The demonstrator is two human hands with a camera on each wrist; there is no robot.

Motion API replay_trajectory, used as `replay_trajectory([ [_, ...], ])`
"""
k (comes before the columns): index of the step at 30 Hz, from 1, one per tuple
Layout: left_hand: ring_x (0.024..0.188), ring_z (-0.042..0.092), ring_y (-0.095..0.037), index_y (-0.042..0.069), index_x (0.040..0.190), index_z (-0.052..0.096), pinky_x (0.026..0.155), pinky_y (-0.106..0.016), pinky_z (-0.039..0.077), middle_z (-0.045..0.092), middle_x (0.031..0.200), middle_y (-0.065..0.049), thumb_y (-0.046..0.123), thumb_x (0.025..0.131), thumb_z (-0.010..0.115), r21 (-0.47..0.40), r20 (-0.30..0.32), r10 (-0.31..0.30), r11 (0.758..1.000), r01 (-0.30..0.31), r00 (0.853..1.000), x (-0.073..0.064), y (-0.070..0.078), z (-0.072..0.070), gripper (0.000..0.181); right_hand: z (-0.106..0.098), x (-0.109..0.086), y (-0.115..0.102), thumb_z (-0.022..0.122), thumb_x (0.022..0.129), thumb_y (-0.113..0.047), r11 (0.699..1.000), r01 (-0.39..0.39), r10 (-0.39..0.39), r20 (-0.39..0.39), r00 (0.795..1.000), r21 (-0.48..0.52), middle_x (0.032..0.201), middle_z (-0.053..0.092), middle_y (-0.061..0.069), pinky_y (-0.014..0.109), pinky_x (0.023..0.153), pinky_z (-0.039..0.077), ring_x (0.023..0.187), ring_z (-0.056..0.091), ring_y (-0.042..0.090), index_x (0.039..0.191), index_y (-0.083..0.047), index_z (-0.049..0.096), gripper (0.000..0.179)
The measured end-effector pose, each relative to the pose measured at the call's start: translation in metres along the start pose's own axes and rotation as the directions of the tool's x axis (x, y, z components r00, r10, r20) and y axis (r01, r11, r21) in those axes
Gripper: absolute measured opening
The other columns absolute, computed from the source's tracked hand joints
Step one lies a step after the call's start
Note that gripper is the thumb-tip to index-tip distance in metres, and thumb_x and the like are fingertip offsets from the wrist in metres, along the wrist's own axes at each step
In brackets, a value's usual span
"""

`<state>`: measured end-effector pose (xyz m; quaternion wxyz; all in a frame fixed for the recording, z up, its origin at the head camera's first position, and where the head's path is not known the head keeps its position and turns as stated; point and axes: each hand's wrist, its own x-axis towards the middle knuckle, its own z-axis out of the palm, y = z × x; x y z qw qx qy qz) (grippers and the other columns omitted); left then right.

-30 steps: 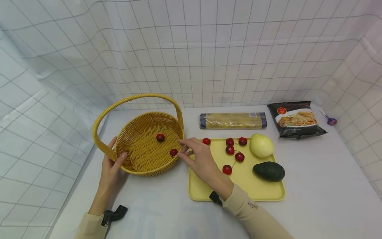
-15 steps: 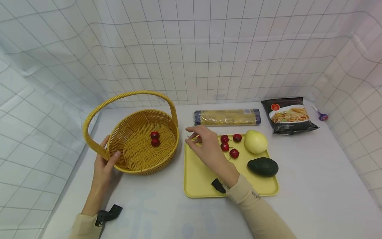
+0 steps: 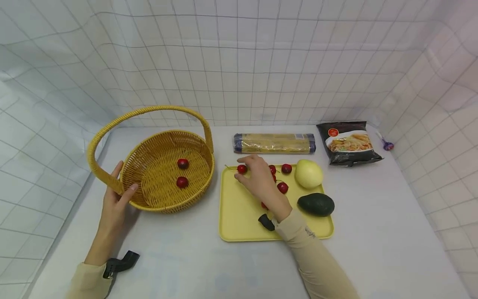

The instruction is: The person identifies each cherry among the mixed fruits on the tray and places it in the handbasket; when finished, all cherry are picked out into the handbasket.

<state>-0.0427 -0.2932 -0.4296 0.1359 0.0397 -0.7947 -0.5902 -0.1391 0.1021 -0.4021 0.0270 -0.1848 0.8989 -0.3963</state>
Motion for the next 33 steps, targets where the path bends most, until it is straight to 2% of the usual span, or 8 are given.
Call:
replay_trajectory([
  [3,0.148,0.041,-0.018,0.034,0.169,0.021,0.103,-0.009,0.038,0.025,0.174,-0.008,0.009,0.106,0.058,0.014,0.02,-0.004,1.0,0.003,1.0,0.001,0.001,-0.001,0.077,0.004,0.001,0.002,0.081,0.094,-0.014,1.0,0.002,-0.002,-0.003,1.0,-0.012,0.134,0.066,0.017,0.046,0.097,0.057,0.118,0.066,0.035,0.129,-0.002,0.073,0.038],
  [7,0.145,0.043,-0.014,0.033,0.169,0.02,0.102,-0.008,0.037,0.027,0.173,-0.012,0.008,0.106,0.058,0.041,0.009,-0.011,0.999,0.01,1.0,-0.006,0.003,-0.007,0.077,0.011,-0.001,-0.002,0.082,0.093,-0.015,1.0,0.016,-0.016,0.008,1.0,-0.01,0.127,0.069,0.016,0.045,0.096,0.056,0.116,0.065,0.032,0.123,-0.004,0.076,0.033],
  [13,0.155,0.028,-0.016,0.033,0.17,0.02,0.112,-0.014,0.029,0.019,0.177,-0.003,0.008,0.106,0.059,0.037,0.026,0.001,0.999,-0.002,1.0,-0.001,0.001,-0.005,0.079,0.01,-0.004,-0.002,0.083,0.091,-0.008,0.999,-0.004,0.005,0.028,1.0,-0.037,0.116,0.073,0.014,0.043,0.092,0.058,0.106,0.069,0.029,0.117,-0.004,0.078,0.027],
  [17,0.155,0.03,-0.018,0.034,0.169,0.022,0.113,-0.016,0.03,0.022,0.175,-0.001,0.01,0.106,0.059,0.027,0.015,-0.008,1.0,0.007,1.0,0.001,0.001,-0.001,0.077,0.009,-0.003,-0.001,0.081,0.092,-0.006,0.999,0.001,0.001,0.076,0.997,-0.034,0.112,0.073,0.013,0.041,0.091,0.059,0.103,0.07,0.027,0.119,-0.003,0.077,0.028],
  [23,0.154,0.033,-0.019,0.032,0.169,0.02,0.109,-0.012,0.032,0.024,0.175,-0.005,0.009,0.106,0.059,0.043,0.021,0.008,0.999,-0.009,1.0,0.003,0.001,-0.001,0.078,0.01,-0.002,0.0,0.083,0.091,-0.01,0.997,0.01,-0.002,0.109,0.994,-0.071,0.108,0.074,0.01,0.041,0.09,0.057,0.1,0.07,0.024,0.12,-0.005,0.076,0.03],
  [28,0.153,0.035,-0.02,0.033,0.169,0.021,0.108,-0.012,0.034,0.024,0.175,-0.005,0.01,0.106,0.059,0.043,0.016,0.001,0.999,-0.002,1.0,0.001,0.002,-0.002,0.078,0.01,-0.003,-0.001,0.083,0.091,-0.012,0.997,0.024,-0.018,0.09,0.996,-0.066,0.105,0.074,0.009,0.039,0.088,0.058,0.096,0.07,0.023,0.12,-0.006,0.077,0.03],
  [33,0.152,0.036,-0.023,0.033,0.169,0.021,0.107,-0.011,0.036,0.022,0.175,-0.006,0.008,0.105,0.06,0.009,0.02,-0.002,1.0,0.002,1.0,0.003,0.0,0.0,0.079,0.004,-0.003,-0.006,0.082,0.092,-0.012,1.0,0.008,-0.007,0.041,0.999,-0.014,0.105,0.074,0.009,0.037,0.085,0.06,0.095,0.072,0.023,0.122,-0.006,0.076,0.031],
])
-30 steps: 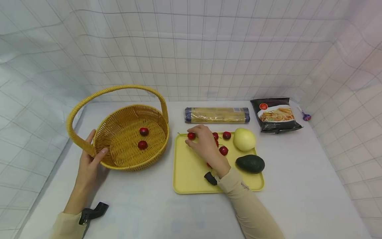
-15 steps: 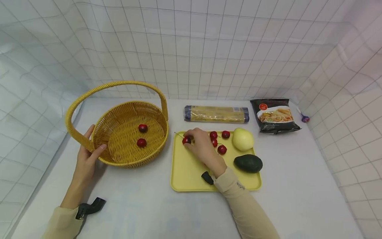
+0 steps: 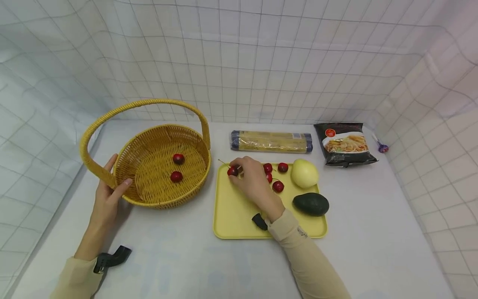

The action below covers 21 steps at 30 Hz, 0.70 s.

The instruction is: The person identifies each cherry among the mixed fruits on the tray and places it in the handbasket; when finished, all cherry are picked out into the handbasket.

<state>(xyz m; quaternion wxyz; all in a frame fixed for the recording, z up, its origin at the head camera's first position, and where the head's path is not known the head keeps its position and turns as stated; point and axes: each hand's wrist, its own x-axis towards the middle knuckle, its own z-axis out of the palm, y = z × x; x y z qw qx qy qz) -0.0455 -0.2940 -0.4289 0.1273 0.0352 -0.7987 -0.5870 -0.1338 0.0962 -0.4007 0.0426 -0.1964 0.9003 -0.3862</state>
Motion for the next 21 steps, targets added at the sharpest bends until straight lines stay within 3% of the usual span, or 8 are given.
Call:
replay_trajectory([
  [6,0.155,0.031,-0.019,0.03,0.169,0.023,0.11,-0.014,0.032,0.021,0.176,-0.002,0.009,0.105,0.06,-0.015,-0.01,-0.004,1.0,0.004,1.0,0.002,0.002,-0.001,0.078,-0.014,-0.002,-0.014,0.081,0.093,-0.009,0.99,0.1,-0.093,-0.07,0.993,0.096,0.111,0.074,0.009,0.038,0.085,0.062,0.098,0.073,0.024,0.124,-0.003,0.074,0.032],
  [12,0.151,0.036,-0.018,0.031,0.169,0.025,0.107,-0.011,0.034,0.023,0.175,-0.001,0.009,0.105,0.06,-0.014,-0.03,0.027,1.0,-0.027,0.999,0.015,0.006,-0.003,0.076,-0.028,0.008,-0.039,0.08,0.094,-0.009,0.969,0.214,-0.198,-0.13,0.972,0.12,0.113,0.073,0.007,0.04,0.086,0.062,0.099,0.073,0.023,0.125,-0.004,0.074,0.033],
  [21,0.15,0.037,-0.014,0.035,0.169,0.022,0.106,-0.009,0.033,0.028,0.173,-0.007,0.009,0.106,0.059,0.062,-0.031,-0.009,0.998,0.011,0.999,-0.001,0.0,0.001,0.078,-0.022,0.003,-0.068,0.081,0.093,-0.01,0.952,0.278,-0.26,-0.145,0.955,0.127,0.113,0.074,0.007,0.026,0.082,0.061,0.098,0.073,0.019,0.125,-0.004,0.073,0.033],
])
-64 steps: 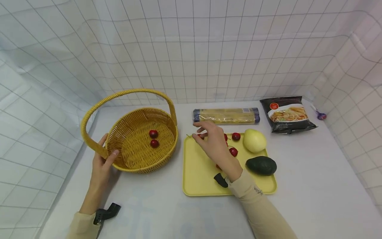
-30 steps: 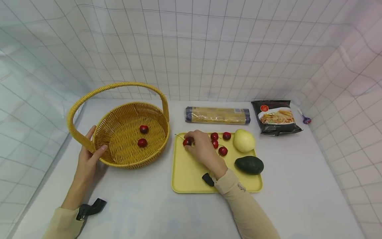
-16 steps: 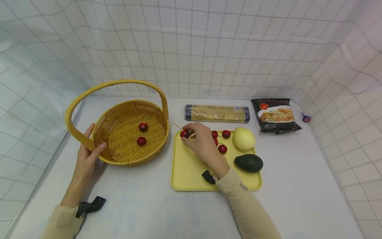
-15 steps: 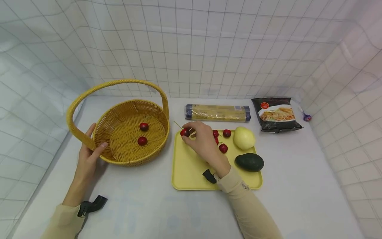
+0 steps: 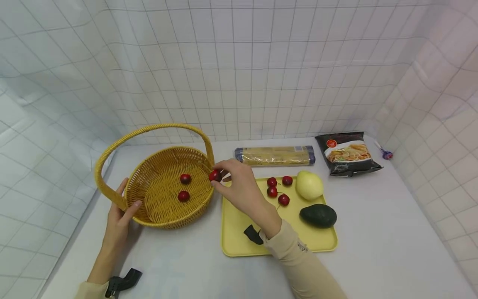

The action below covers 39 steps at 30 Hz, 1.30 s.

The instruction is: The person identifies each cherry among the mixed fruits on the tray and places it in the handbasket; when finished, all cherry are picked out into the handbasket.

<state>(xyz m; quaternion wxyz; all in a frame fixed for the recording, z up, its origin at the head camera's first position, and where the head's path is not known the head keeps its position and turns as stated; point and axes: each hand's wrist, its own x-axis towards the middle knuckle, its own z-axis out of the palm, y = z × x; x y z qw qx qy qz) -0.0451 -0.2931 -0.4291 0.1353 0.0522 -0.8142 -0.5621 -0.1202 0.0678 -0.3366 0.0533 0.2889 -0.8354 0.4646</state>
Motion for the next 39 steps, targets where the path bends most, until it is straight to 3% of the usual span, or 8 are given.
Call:
replay_trajectory([
  [2,0.15,0.037,-0.016,0.034,0.168,0.024,0.105,-0.009,0.034,0.028,0.173,-0.004,0.008,0.106,0.058,-0.01,-0.006,-0.005,1.0,0.005,1.0,-0.007,-0.003,-0.001,0.076,0.007,0.0,-0.004,0.081,0.093,-0.01,1.0,0.009,-0.009,-0.001,1.0,0.021,0.113,0.074,0.007,0.025,0.082,0.06,0.098,0.073,0.019,0.125,-0.004,0.073,0.033],
  [9,0.153,0.035,-0.026,0.035,0.169,0.024,0.108,-0.015,0.036,0.024,0.174,0.002,0.011,0.107,0.058,-0.037,0.013,0.011,0.999,-0.01,1.0,-0.004,0.002,-0.007,0.075,0.028,0.008,-0.01,0.081,0.092,-0.006,0.996,0.008,-0.007,-0.002,1.0,0.084,0.111,0.073,0.008,0.024,0.081,0.06,0.096,0.074,0.02,0.124,-0.002,0.072,0.033],
  [13,0.153,0.035,-0.024,0.032,0.168,0.025,0.109,-0.015,0.035,0.027,0.174,0.001,0.01,0.105,0.058,-0.012,0.008,0.029,1.0,-0.028,1.0,0.004,0.005,-0.006,0.075,0.032,0.009,-0.007,0.08,0.093,-0.005,0.995,-0.001,-0.001,0.02,1.0,0.095,0.112,0.073,0.011,0.025,0.081,0.06,0.096,0.073,0.023,0.125,0.001,0.071,0.034],
  [17,0.152,0.036,-0.02,0.031,0.168,0.026,0.11,-0.014,0.034,0.028,0.173,0.0,0.009,0.105,0.058,-0.01,0.01,0.041,0.999,-0.041,0.999,0.006,0.006,-0.006,0.074,0.038,0.009,-0.004,0.078,0.093,-0.004,0.996,-0.021,0.019,0.03,0.999,0.087,0.113,0.072,0.01,0.034,0.084,0.062,0.097,0.072,0.023,0.125,0.0,0.071,0.033],
  [23,0.145,0.044,-0.019,0.032,0.168,0.026,0.102,-0.01,0.04,0.028,0.172,-0.005,0.007,0.105,0.058,-0.069,0.006,-0.006,0.998,0.007,1.0,-0.002,0.003,0.0,0.075,0.046,0.007,0.0,0.079,0.093,-0.006,0.999,-0.022,0.02,0.067,0.998,0.031,0.112,0.072,0.01,0.039,0.086,0.061,0.096,0.072,0.022,0.126,0.0,0.071,0.034],
  [31,0.144,0.045,-0.014,0.029,0.169,0.026,0.104,-0.01,0.039,0.029,0.173,-0.003,0.004,0.105,0.057,-0.034,-0.025,0.007,0.999,-0.008,1.0,-0.011,-0.001,-0.008,0.075,0.058,0.005,-0.002,0.08,0.093,-0.007,1.0,-0.013,0.011,0.056,0.998,0.025,0.112,0.072,0.01,0.043,0.084,0.06,0.093,0.071,0.023,0.128,-0.001,0.071,0.036],
  [39,0.15,0.039,-0.025,0.026,0.169,0.024,0.107,-0.011,0.037,0.025,0.174,-0.004,0.006,0.106,0.056,-0.04,-0.006,0.046,0.998,-0.046,0.999,-0.006,-0.003,-0.002,0.074,0.055,0.004,-0.001,0.08,0.091,0.0,0.999,-0.016,0.016,-0.012,1.0,0.052,0.113,0.072,0.016,0.038,0.083,0.061,0.092,0.075,0.025,0.126,-0.001,0.071,0.035],
])
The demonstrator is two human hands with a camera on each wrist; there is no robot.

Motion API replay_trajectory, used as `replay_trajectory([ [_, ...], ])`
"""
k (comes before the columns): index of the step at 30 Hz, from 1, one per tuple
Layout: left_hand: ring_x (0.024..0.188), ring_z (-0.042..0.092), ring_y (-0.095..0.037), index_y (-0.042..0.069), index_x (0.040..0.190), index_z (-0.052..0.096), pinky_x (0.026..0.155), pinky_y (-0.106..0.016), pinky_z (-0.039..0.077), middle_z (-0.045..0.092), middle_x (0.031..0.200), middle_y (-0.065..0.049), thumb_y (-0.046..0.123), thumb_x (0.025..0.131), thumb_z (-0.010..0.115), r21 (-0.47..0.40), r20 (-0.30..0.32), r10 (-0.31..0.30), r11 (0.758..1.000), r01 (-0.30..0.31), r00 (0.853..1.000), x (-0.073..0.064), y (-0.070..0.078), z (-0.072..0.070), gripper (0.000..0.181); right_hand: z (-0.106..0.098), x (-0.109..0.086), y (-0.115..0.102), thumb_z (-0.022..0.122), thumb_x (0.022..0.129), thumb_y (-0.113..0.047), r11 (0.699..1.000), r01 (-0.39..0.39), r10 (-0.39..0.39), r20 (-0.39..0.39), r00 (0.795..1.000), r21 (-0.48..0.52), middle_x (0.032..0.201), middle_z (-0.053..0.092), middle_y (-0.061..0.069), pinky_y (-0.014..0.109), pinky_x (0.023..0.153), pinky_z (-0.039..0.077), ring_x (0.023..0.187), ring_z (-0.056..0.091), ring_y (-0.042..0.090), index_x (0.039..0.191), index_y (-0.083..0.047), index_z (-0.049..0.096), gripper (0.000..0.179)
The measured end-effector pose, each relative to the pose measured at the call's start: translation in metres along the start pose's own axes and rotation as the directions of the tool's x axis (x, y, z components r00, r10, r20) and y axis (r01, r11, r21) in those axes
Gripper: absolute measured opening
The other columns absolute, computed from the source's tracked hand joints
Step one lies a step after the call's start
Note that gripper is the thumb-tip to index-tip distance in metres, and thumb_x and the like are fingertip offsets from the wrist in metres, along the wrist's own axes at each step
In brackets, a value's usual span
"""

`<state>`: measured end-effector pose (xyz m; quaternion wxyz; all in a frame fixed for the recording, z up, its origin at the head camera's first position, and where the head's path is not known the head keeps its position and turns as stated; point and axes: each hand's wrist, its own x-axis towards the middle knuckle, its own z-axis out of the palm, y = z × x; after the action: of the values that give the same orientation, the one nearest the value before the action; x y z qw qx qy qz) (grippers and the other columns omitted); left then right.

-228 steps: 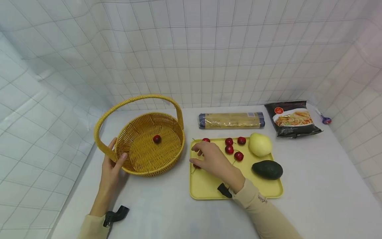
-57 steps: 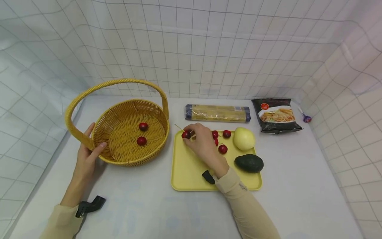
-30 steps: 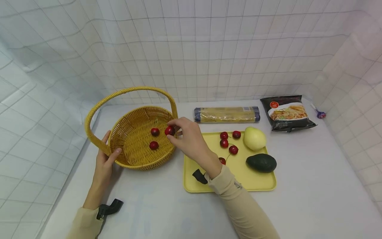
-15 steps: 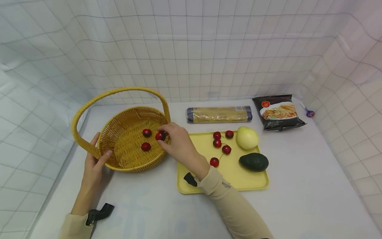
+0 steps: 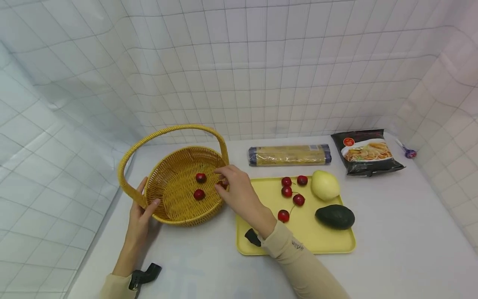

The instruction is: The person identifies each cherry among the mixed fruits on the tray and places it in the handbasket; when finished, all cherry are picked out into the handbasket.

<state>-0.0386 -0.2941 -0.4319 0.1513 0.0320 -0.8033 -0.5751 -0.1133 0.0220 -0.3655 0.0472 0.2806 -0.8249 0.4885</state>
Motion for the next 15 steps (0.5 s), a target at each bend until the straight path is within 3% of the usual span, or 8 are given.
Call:
replay_trajectory([
  [8,0.146,0.042,-0.021,0.03,0.169,0.024,0.105,-0.012,0.038,0.029,0.172,-0.008,0.004,0.106,0.056,-0.047,0.006,-0.019,0.999,0.019,1.0,-0.007,-0.007,0.014,0.075,-0.025,-0.007,0.002,0.079,0.092,0.0,1.0,0.024,-0.024,-0.025,0.999,-0.002,0.116,0.072,0.017,0.039,0.085,0.062,0.102,0.073,0.03,0.122,0.001,0.071,0.031],
  [15,0.153,0.034,-0.027,0.033,0.169,0.024,0.108,-0.011,0.033,0.03,0.172,-0.006,0.009,0.106,0.057,0.022,0.017,-0.031,0.999,0.031,0.999,0.0,0.004,-0.001,0.074,-0.052,0.002,0.0,0.078,0.095,-0.005,1.0,-0.012,0.012,-0.096,0.995,0.0,0.118,0.073,0.014,0.039,0.09,0.061,0.107,0.072,0.029,0.124,-0.003,0.073,0.03],
])
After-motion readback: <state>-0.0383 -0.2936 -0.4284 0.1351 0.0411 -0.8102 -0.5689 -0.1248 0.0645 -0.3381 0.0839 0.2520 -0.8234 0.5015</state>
